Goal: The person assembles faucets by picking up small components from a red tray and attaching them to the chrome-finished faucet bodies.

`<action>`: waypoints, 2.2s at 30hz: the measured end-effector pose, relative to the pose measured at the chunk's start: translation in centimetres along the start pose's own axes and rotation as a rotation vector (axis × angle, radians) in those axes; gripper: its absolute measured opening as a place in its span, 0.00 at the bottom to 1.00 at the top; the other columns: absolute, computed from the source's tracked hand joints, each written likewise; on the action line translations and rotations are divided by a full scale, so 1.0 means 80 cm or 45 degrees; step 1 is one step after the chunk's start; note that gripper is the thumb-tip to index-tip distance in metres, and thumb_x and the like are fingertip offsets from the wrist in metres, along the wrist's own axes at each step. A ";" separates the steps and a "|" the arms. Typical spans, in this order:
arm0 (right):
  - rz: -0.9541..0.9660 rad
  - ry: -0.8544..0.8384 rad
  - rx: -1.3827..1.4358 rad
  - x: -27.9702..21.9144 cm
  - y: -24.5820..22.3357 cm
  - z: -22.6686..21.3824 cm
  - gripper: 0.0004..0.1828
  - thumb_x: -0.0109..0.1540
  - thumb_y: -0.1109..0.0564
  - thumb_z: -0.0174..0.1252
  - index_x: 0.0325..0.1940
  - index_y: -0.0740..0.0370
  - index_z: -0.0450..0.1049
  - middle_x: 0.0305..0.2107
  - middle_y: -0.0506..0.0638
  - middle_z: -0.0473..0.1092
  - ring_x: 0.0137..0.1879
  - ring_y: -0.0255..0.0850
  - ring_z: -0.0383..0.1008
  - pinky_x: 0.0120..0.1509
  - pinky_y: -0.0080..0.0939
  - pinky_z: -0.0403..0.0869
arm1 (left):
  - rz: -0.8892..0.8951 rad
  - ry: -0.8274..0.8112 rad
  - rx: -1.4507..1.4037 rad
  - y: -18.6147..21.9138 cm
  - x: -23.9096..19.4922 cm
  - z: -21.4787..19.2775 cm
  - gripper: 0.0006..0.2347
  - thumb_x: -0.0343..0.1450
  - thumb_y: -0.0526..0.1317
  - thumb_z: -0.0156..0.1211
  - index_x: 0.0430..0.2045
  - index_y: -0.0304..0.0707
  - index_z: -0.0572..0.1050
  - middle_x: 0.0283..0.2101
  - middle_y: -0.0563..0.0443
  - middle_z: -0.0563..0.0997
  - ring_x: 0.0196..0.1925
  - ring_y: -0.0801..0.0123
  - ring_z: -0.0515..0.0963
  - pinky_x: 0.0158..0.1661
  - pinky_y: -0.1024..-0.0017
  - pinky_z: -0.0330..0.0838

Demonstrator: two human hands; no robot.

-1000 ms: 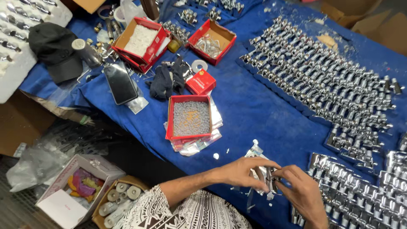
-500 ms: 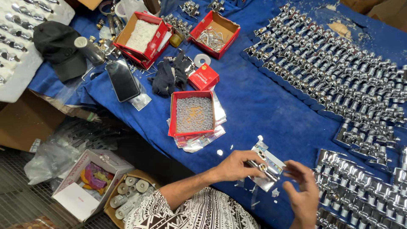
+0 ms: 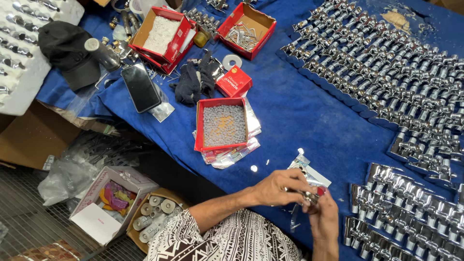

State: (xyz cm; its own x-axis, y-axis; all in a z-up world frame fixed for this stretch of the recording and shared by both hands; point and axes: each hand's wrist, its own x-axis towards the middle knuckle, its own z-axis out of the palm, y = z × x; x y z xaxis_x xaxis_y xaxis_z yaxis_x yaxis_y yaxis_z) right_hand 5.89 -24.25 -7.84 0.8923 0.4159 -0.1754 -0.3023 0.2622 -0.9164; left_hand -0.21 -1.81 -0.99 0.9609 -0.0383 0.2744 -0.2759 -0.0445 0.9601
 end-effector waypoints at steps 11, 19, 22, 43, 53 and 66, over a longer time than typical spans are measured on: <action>-0.069 0.113 -0.457 -0.008 -0.035 0.050 0.13 0.67 0.61 0.56 0.55 0.68 0.74 0.45 0.53 0.71 0.46 0.33 0.74 0.50 0.30 0.75 | -0.148 0.092 -0.101 0.012 0.003 -0.020 0.15 0.66 0.33 0.71 0.47 0.41 0.84 0.40 0.53 0.80 0.41 0.75 0.79 0.40 0.79 0.75; 0.025 0.035 -0.142 0.011 -0.045 0.059 0.18 0.60 0.66 0.58 0.55 0.67 0.76 0.46 0.53 0.68 0.49 0.39 0.75 0.52 0.36 0.77 | 0.023 0.198 -0.136 0.004 0.007 -0.016 0.13 0.68 0.33 0.71 0.47 0.39 0.83 0.44 0.52 0.82 0.45 0.76 0.80 0.44 0.78 0.75; -0.414 0.132 -0.794 -0.013 -0.066 0.091 0.23 0.56 0.71 0.58 0.56 0.66 0.76 0.48 0.51 0.67 0.52 0.39 0.75 0.56 0.35 0.76 | -0.332 0.190 -0.531 -0.019 0.008 -0.015 0.12 0.69 0.34 0.70 0.47 0.35 0.83 0.37 0.48 0.82 0.33 0.75 0.77 0.30 0.79 0.70; -0.336 0.336 -0.572 -0.033 -0.045 0.081 0.28 0.54 0.75 0.61 0.59 0.68 0.74 0.57 0.52 0.70 0.58 0.37 0.73 0.60 0.34 0.74 | -0.406 0.698 1.501 -0.073 -0.027 -0.221 0.05 0.67 0.35 0.59 0.33 0.36 0.79 0.36 0.40 0.78 0.40 0.43 0.81 0.38 0.50 0.75; -0.285 0.256 -0.541 -0.042 -0.049 0.100 0.28 0.54 0.75 0.62 0.59 0.67 0.75 0.55 0.51 0.71 0.56 0.37 0.74 0.56 0.34 0.75 | -0.507 0.575 1.527 -0.122 -0.009 -0.235 0.02 0.65 0.31 0.58 0.25 0.33 0.78 0.33 0.35 0.80 0.34 0.41 0.82 0.35 0.48 0.77; -0.321 0.280 -0.506 -0.045 -0.051 0.093 0.28 0.55 0.75 0.62 0.59 0.69 0.74 0.56 0.53 0.71 0.57 0.38 0.74 0.57 0.34 0.76 | -0.480 0.417 1.595 -0.102 -0.016 -0.215 0.03 0.67 0.32 0.58 0.26 0.34 0.79 0.35 0.36 0.80 0.37 0.42 0.82 0.37 0.48 0.76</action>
State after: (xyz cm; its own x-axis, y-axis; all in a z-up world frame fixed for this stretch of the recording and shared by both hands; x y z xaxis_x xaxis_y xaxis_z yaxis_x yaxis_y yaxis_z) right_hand 1.44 -20.35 -0.85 0.9833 0.1786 0.0361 0.0436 -0.0383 -0.9983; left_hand 1.24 15.81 -8.25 0.8955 0.4090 0.1755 0.3369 -0.8806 0.3333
